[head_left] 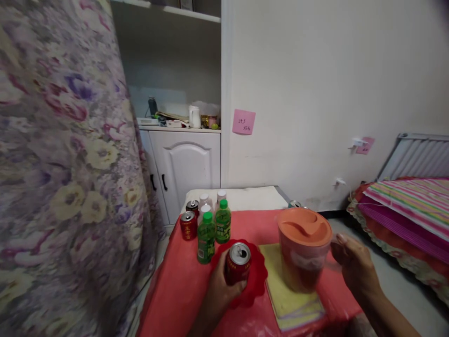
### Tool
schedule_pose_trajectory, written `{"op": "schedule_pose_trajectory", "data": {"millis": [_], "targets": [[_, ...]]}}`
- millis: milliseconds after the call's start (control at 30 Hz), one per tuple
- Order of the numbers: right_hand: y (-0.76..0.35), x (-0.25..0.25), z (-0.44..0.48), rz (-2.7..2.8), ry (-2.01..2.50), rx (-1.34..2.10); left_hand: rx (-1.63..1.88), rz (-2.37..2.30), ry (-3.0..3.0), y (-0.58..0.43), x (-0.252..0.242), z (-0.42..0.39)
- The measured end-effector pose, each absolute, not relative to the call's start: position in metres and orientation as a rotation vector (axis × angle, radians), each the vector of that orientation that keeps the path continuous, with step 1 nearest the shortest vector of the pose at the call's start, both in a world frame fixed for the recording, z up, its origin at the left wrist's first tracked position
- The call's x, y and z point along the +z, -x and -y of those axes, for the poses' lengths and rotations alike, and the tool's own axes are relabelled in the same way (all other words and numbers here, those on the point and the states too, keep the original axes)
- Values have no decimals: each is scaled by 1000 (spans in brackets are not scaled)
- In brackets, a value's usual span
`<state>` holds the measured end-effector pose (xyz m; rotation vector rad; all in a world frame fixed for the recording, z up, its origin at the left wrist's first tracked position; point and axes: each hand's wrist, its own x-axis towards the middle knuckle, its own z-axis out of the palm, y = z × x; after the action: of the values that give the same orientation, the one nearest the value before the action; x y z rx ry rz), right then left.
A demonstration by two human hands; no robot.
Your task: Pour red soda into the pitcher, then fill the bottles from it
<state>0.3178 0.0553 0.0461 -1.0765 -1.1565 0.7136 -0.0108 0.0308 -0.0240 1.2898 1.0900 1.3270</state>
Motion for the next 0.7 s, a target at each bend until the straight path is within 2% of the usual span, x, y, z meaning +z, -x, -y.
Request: {"op": "schedule_pose_trajectory", "data": {"millis": [167,433,700], "targets": [[-309,23,-66,926,973,830,1336,-1145,-1290,14,-39,-37],[-296,9,-82,919,912,881,1352,-1216,-1310,17,-64,-44],[-297,-2,-90,934,927,878,1211,-1215,-1314,15,-35,-34]]}}
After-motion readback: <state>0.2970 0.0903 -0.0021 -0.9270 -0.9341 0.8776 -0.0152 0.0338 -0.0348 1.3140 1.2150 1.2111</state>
